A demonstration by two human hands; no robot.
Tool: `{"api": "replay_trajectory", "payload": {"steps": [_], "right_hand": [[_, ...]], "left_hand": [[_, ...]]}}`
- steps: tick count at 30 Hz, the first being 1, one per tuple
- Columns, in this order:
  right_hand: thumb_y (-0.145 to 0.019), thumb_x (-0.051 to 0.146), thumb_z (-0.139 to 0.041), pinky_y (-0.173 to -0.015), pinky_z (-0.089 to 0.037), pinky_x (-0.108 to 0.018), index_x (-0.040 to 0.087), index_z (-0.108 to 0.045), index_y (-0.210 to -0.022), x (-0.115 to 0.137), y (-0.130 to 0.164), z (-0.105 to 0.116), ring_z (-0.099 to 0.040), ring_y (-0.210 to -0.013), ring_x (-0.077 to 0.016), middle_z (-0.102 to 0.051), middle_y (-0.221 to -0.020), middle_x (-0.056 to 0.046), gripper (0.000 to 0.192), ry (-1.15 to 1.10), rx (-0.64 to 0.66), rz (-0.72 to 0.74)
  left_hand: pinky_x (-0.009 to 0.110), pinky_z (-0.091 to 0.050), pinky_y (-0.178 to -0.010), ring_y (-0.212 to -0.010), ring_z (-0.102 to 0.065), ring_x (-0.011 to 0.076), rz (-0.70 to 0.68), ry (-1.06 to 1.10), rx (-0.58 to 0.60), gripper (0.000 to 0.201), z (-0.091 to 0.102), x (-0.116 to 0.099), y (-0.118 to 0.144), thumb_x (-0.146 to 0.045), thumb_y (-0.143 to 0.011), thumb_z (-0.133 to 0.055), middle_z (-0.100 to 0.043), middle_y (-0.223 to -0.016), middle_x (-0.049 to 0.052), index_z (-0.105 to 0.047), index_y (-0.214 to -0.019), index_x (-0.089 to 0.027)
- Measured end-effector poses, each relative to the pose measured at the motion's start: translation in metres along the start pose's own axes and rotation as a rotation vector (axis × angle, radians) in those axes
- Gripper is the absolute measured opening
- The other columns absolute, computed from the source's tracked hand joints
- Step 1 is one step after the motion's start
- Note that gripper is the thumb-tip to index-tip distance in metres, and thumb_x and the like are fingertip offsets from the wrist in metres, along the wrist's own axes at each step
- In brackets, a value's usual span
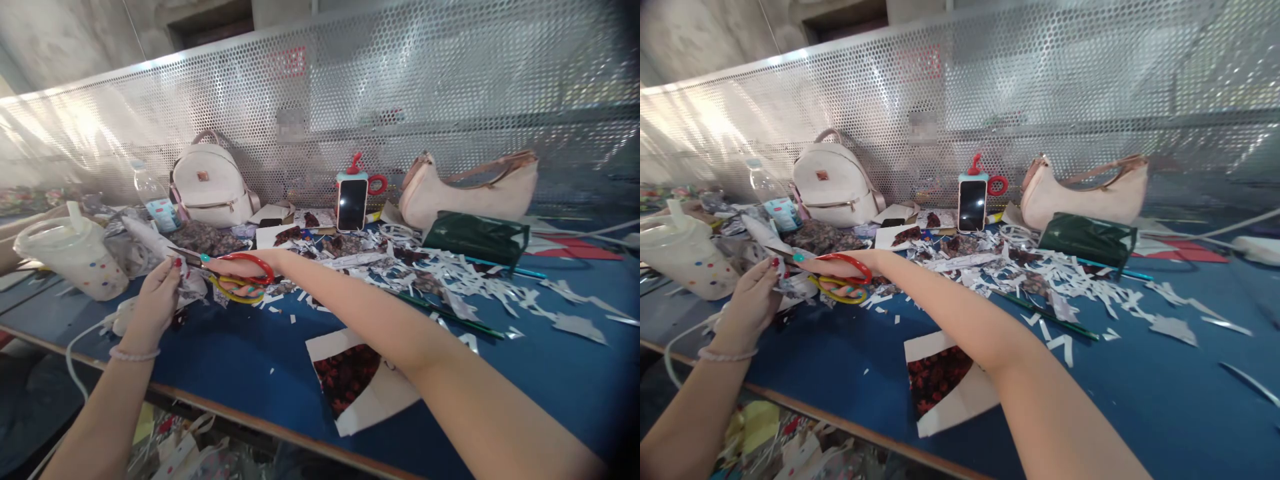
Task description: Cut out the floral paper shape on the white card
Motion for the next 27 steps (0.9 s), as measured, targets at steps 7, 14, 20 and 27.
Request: {"api": "replay_trajectory", "payload": {"steps": [7,14,20,27], "right_hand": [[-0.090,0.058,-0.013,-0.035,-0.039,-0.020,0.020,-0.027,-0.058,0.011,0.000,-0.004,-0.032,-0.038,-0.0065,-0.029,-0.047,0.006,0.052,0.030,-0.048,0.032],[-0.088,0.059,-0.013,-0.029,-0.034,-0.020,0.021,-0.027,-0.060,0.010,-0.003,-0.007,-0.029,-0.033,-0.0074,-0.030,-0.043,0.006,0.050,-0.013,-0.027,0.001],[-0.090,0.055,-0.017,-0.029,-0.033,-0.020,0.019,-0.033,-0.065,0.013,-0.007,-0.008,-0.036,-0.036,-0.0083,-0.040,-0.048,0.003,0.047,-0.012,-0.011,0.035],[-0.093,0.047,-0.020,-0.027,-0.023,-0.017,0.018,-0.036,-0.066,0.015,-0.014,-0.007,-0.028,-0.030,-0.0068,-0.029,-0.040,0.008,0.043,-0.002,-0.053,0.061]], "left_hand": [[0.023,-0.046,-0.054,-0.060,-0.055,0.0153,0.015,0.050,-0.005,0.032,0.002,0.000,0.001,-0.040,-0.050,-0.077,-0.060,-0.059,-0.001,-0.061,-0.067,-0.018],[0.031,-0.051,-0.068,-0.082,-0.060,0.0233,0.002,0.095,0.027,0.035,-0.002,-0.002,0.001,-0.042,-0.051,-0.076,-0.065,-0.072,0.003,-0.061,-0.073,-0.020],[0.031,-0.051,-0.069,-0.081,-0.061,0.0227,-0.019,0.108,0.047,0.036,0.000,0.001,-0.001,-0.043,-0.055,-0.076,-0.067,-0.076,0.004,-0.062,-0.078,-0.019],[0.027,-0.051,-0.065,-0.073,-0.061,0.0196,-0.023,0.108,0.066,0.033,-0.004,-0.001,0.002,-0.042,-0.054,-0.077,-0.066,-0.070,0.002,-0.064,-0.074,-0.019]]}}
Point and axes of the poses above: each hand's wrist, its own y-axis away from the middle knuckle, its own z-axis out of the back of the hand, x = y × z, the point moved 5 cm from there along -y, towards the middle knuckle
